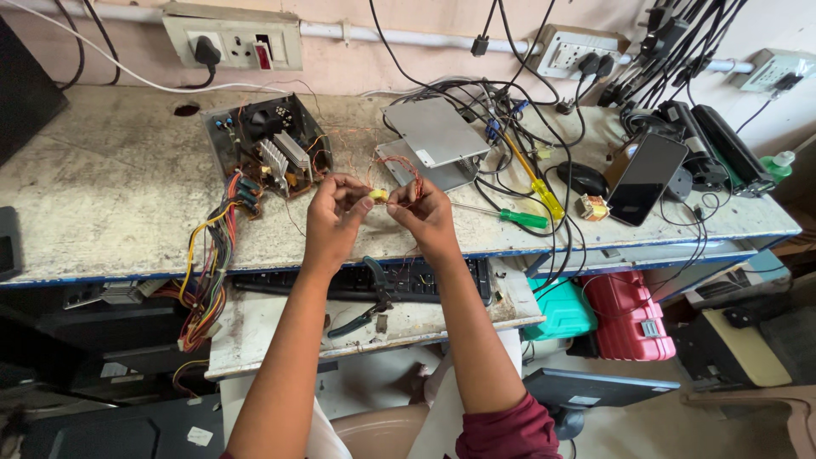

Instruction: The person works at a cluttered workbench, manipulating a small yellow cylindrical component and several thin copper wires. They repeatedly twist, separate, and rejoin the wires by hand, occasionally using a pair of pliers to adjust the wire ends. The person handles the component and wires continuously without completing a visible final assembly.

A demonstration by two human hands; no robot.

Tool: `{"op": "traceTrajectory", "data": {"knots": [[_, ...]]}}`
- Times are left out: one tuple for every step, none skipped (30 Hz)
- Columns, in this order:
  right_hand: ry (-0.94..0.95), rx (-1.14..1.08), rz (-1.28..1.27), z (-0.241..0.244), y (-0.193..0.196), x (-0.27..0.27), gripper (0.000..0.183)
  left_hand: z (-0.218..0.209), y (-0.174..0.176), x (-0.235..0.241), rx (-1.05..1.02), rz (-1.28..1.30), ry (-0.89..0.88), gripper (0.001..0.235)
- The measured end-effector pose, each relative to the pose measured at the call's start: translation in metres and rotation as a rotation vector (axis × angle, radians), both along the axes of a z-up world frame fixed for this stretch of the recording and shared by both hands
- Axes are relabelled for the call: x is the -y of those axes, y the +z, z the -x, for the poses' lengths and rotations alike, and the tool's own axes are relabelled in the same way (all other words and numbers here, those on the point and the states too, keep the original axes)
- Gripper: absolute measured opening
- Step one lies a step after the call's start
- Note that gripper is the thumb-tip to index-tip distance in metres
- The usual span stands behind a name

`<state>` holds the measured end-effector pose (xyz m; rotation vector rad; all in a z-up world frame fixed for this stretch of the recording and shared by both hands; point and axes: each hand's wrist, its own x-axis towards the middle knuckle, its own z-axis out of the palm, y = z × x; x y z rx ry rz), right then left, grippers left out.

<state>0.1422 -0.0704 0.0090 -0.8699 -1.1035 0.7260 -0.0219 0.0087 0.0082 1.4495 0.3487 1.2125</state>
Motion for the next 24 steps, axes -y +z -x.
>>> {"op": "traceTrajectory", "data": {"knots": [[-0.001,0.005,-0.007,0.0,-0.001,0.0,0.03,0.0,0.0,0.001,0.014,0.0,-0.012,0.032],[-0.003,0.01,-0.015,0.0,-0.001,0.0,0.031,0.0,0.0,0.001,0.028,-0.002,-0.023,0.032],[-0.004,0.016,-0.023,0.0,-0.002,-0.001,0.032,0.0,0.001,0.002,0.043,-0.003,-0.035,0.032],[-0.019,0.023,-0.031,0.0,-0.003,-0.002,0.035,0.001,0.003,0.002,0.045,-0.021,-0.046,0.033],[-0.034,0.03,-0.039,-0.001,-0.003,-0.003,0.038,0.001,0.005,0.003,0.047,-0.04,-0.057,0.035],[-0.048,0.036,-0.046,-0.002,-0.005,-0.004,0.041,0.002,0.006,0.004,0.048,-0.057,-0.068,0.036],[-0.079,0.051,-0.036,-0.002,-0.006,-0.004,0.041,0.002,0.007,0.005,0.02,-0.079,-0.064,0.038],[-0.111,0.065,-0.027,-0.003,-0.007,-0.005,0.04,0.002,0.007,0.006,-0.011,-0.102,-0.061,0.039],[-0.142,0.079,-0.018,-0.004,-0.009,-0.006,0.04,0.003,0.008,0.006,-0.041,-0.125,-0.058,0.041],[-0.142,0.071,-0.016,-0.004,-0.009,-0.006,0.042,0.003,0.008,0.006,-0.051,-0.124,-0.058,0.042],[-0.142,0.064,-0.014,-0.004,-0.01,-0.006,0.044,0.003,0.007,0.006,-0.061,-0.122,-0.057,0.044],[-0.141,0.056,-0.013,-0.005,-0.01,-0.006,0.045,0.003,0.006,0.005,-0.071,-0.121,-0.056,0.045],[-0.162,0.092,-0.018,-0.004,-0.011,-0.006,0.046,0.003,0.005,0.005,-0.048,-0.131,-0.059,0.044],[-0.183,0.128,-0.023,-0.003,-0.01,-0.006,0.046,0.003,0.004,0.004,-0.024,-0.141,-0.062,0.044],[-0.203,0.164,-0.029,-0.002,-0.009,-0.006,0.047,0.002,0.002,0.003,-0.001,-0.152,-0.065,0.044],[-0.225,0.2,-0.035,-0.001,-0.009,-0.006,0.047,0.002,0.001,0.002,0.024,-0.105,-0.085,0.04],[-0.246,0.237,-0.041,0.0,-0.008,-0.005,0.048,0.001,0.0,0.001,0.049,-0.058,-0.105,0.036],[-0.267,0.272,-0.047,0.002,-0.007,-0.005,0.048,0.001,-0.001,0.0,0.074,-0.011,-0.124,0.033],[-0.28,0.3,-0.046,0.003,-0.006,-0.005,0.05,0.002,-0.002,-0.002,0.071,0.044,-0.135,0.032],[-0.292,0.327,-0.044,0.005,-0.005,-0.005,0.052,0.002,-0.002,-0.004,0.069,0.098,-0.146,0.031],[-0.304,0.355,-0.043,0.006,-0.003,-0.004,0.055,0.002,-0.001,-0.006,0.066,0.153,-0.157,0.03],[-0.306,0.395,-0.066,0.007,-0.002,-0.003,0.056,0.003,-0.001,-0.007,0.052,0.173,-0.165,0.028],[-0.308,0.436,-0.089,0.007,0.0,-0.002,0.057,0.004,0.0,-0.009,0.038,0.192,-0.172,0.027],[-0.309,0.477,-0.111,0.007,0.002,-0.001,0.058,0.004,0.0,-0.01,0.024,0.213,-0.18,0.026]]}}
